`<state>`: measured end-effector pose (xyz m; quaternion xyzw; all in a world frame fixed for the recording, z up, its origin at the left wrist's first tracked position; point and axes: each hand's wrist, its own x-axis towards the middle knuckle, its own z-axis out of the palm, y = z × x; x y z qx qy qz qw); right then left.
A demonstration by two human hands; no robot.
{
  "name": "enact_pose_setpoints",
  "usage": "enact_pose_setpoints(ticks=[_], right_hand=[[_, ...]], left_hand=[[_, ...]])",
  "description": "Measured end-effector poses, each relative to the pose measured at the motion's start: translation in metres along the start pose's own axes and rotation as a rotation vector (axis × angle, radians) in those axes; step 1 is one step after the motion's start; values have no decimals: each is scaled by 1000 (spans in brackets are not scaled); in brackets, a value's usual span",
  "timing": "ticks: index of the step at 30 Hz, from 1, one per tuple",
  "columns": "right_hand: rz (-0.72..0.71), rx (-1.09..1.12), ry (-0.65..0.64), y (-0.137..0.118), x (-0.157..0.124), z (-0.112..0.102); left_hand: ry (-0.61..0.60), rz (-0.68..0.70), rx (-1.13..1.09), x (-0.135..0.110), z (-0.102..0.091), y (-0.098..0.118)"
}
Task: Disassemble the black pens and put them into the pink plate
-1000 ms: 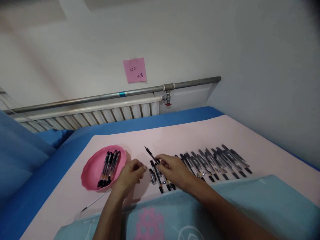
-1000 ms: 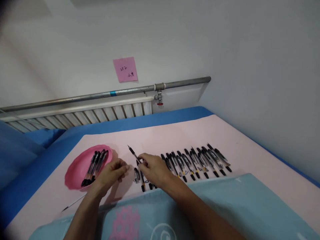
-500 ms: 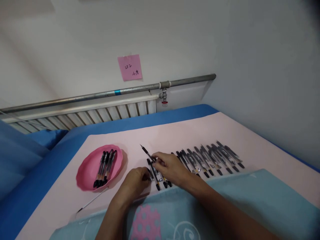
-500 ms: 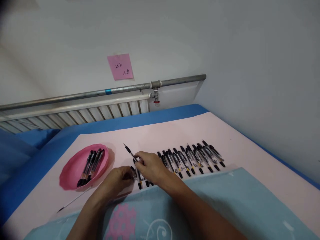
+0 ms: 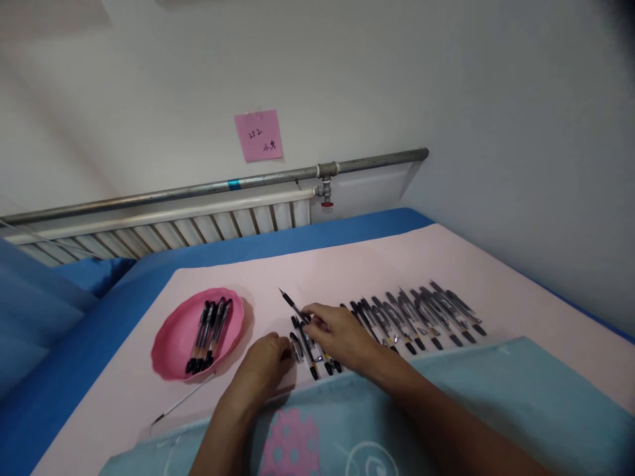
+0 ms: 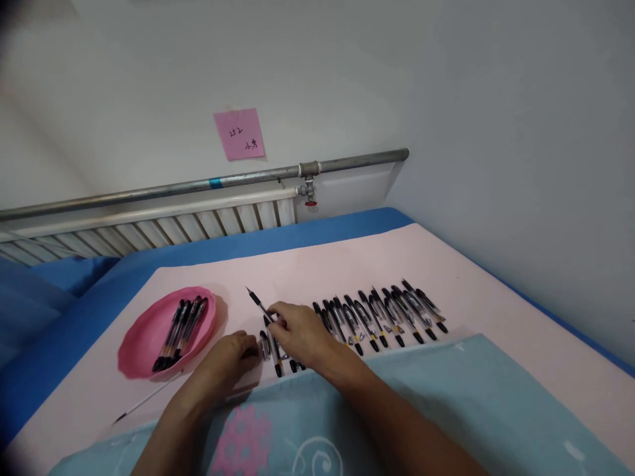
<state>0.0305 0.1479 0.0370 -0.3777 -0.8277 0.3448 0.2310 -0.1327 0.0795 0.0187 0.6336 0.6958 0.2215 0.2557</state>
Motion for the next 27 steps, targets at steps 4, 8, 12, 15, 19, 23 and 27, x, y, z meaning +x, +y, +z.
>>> enact_pose_setpoints(ticks=[4, 8, 12, 15, 19, 23, 27], right_hand=[[-3, -3, -1, 0, -1, 1], [-29, 30, -20, -3, -3, 6], [-58, 68, -66, -8, -6, 12], [-63, 79, -131, -11, -9, 15], [-67, 89, -149, -13, -10, 16], [-55, 82, -153, -14, -10, 16], [-58, 78, -164, -14, -10, 15]], left_hand=[[82, -185, -372, 2, -11, -1], [221, -312, -944, 3, -25, -5], [302, -391, -1244, 7, -32, -10], [365, -378, -1383, 10, -33, -13], [419, -373, -1491, 12, -33, -13], [393, -349, -1498, 11, -32, -13], [394, -330, -1483, 11, -31, -15]])
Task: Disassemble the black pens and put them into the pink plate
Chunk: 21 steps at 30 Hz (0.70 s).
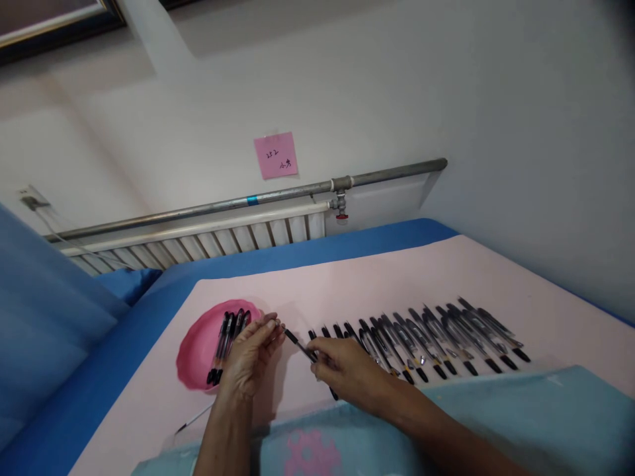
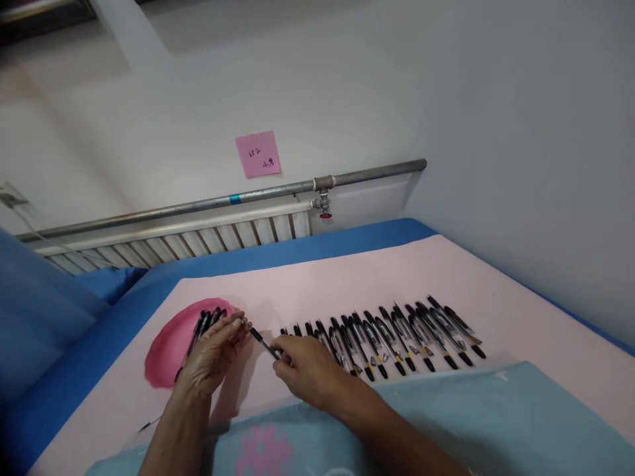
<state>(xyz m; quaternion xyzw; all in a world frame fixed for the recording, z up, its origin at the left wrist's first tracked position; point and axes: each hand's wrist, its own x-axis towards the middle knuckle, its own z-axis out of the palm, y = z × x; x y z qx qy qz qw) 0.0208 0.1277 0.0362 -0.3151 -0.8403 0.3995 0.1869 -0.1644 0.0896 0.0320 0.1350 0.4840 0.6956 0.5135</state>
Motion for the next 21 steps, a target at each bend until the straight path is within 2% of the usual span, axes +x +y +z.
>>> enact_pose_setpoints(ticks=[14, 21], right_hand=[[-14, -39, 5, 1, 0, -1], [-10, -144, 62, 2, 0, 5]], left_hand=[[-34, 26, 71, -3, 4, -4], [11, 82, 119, -3, 10, -10]])
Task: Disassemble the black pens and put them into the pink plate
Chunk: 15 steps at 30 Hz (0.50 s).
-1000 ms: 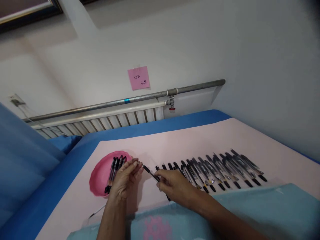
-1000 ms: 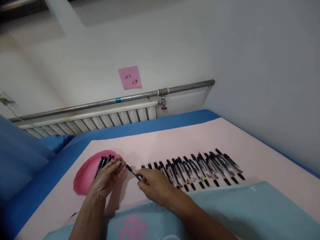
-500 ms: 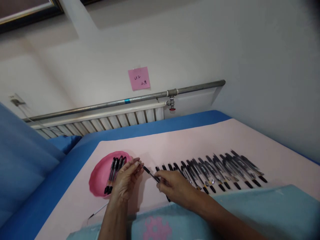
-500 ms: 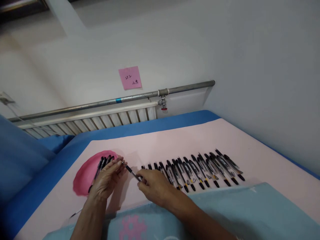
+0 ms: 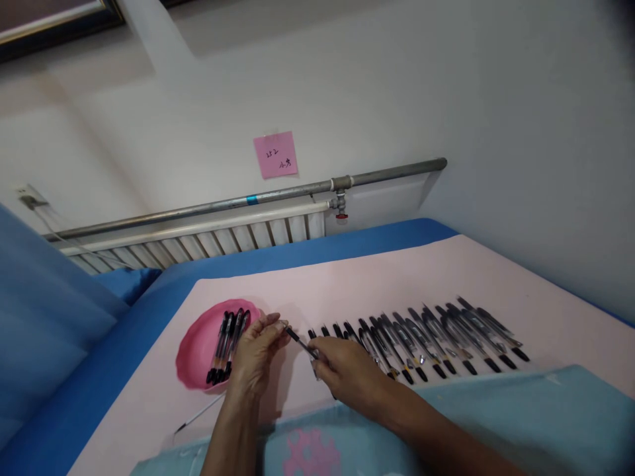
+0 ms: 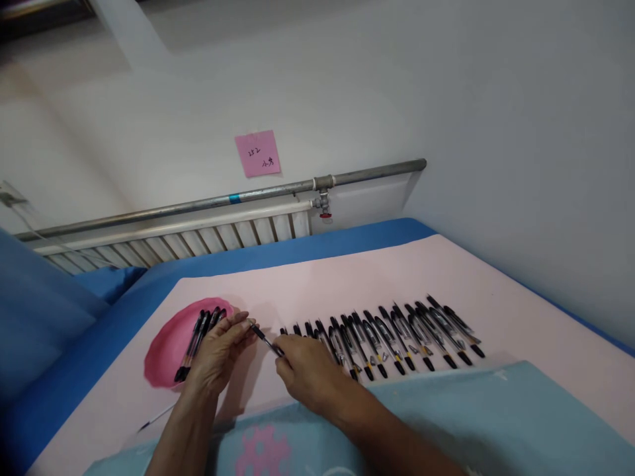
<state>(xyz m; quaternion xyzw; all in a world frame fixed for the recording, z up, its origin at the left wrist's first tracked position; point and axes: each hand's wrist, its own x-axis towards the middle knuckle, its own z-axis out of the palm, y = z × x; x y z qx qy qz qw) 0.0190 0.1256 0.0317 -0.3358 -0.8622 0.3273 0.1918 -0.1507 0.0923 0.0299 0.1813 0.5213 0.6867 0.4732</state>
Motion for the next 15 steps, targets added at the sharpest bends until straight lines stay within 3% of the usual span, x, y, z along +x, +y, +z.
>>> enact_pose_setpoints(ticks=[8, 15], right_hand=[[46, 79, 35, 3, 0, 12], [-13, 47, 33, 2, 1, 3]], left_hand=[[-23, -12, -72, 1, 4, -4], [-5, -90, -23, 1, 4, -6]])
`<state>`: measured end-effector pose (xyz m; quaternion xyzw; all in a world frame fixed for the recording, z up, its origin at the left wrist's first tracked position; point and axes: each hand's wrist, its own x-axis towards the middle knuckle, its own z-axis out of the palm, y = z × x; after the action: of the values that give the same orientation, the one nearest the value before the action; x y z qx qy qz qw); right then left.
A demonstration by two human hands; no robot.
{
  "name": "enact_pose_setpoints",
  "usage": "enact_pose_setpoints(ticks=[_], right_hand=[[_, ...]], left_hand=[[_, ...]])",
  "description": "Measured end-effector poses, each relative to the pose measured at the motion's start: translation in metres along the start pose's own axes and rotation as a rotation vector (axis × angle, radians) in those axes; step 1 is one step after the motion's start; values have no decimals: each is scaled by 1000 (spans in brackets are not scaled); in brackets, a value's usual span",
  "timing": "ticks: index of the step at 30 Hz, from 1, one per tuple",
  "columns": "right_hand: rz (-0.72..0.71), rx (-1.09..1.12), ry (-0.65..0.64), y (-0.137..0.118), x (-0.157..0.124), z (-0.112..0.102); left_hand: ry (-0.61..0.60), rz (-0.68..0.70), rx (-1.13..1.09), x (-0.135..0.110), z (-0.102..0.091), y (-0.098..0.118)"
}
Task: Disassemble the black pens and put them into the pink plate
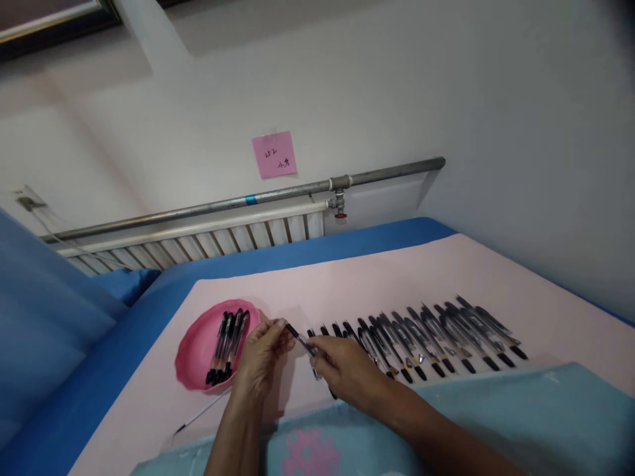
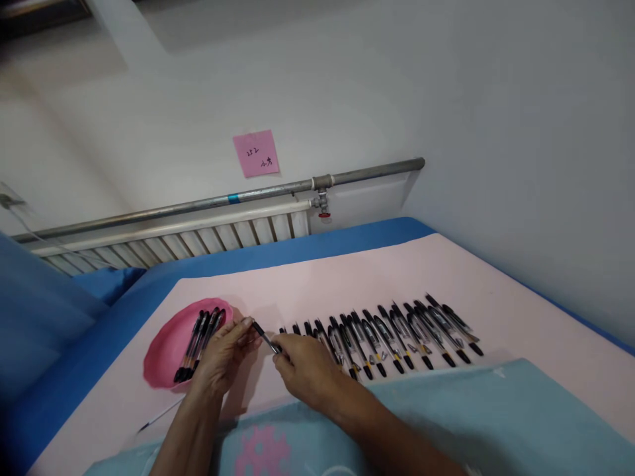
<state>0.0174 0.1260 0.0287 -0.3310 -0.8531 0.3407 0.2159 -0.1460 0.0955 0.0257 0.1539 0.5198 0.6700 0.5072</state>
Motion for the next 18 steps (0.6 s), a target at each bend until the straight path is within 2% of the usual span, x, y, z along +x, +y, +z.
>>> enact_pose_setpoints(ticks=[8, 13, 18], right_hand=[[-33, 4, 17, 3, 1, 0], [75, 155, 53, 5, 4, 2], [56, 65, 137, 4, 4, 2]], left_hand=[[-23, 16, 24, 0, -1, -1], [45, -1, -44, 1, 0, 1], [97, 18, -84, 2, -1, 2]])
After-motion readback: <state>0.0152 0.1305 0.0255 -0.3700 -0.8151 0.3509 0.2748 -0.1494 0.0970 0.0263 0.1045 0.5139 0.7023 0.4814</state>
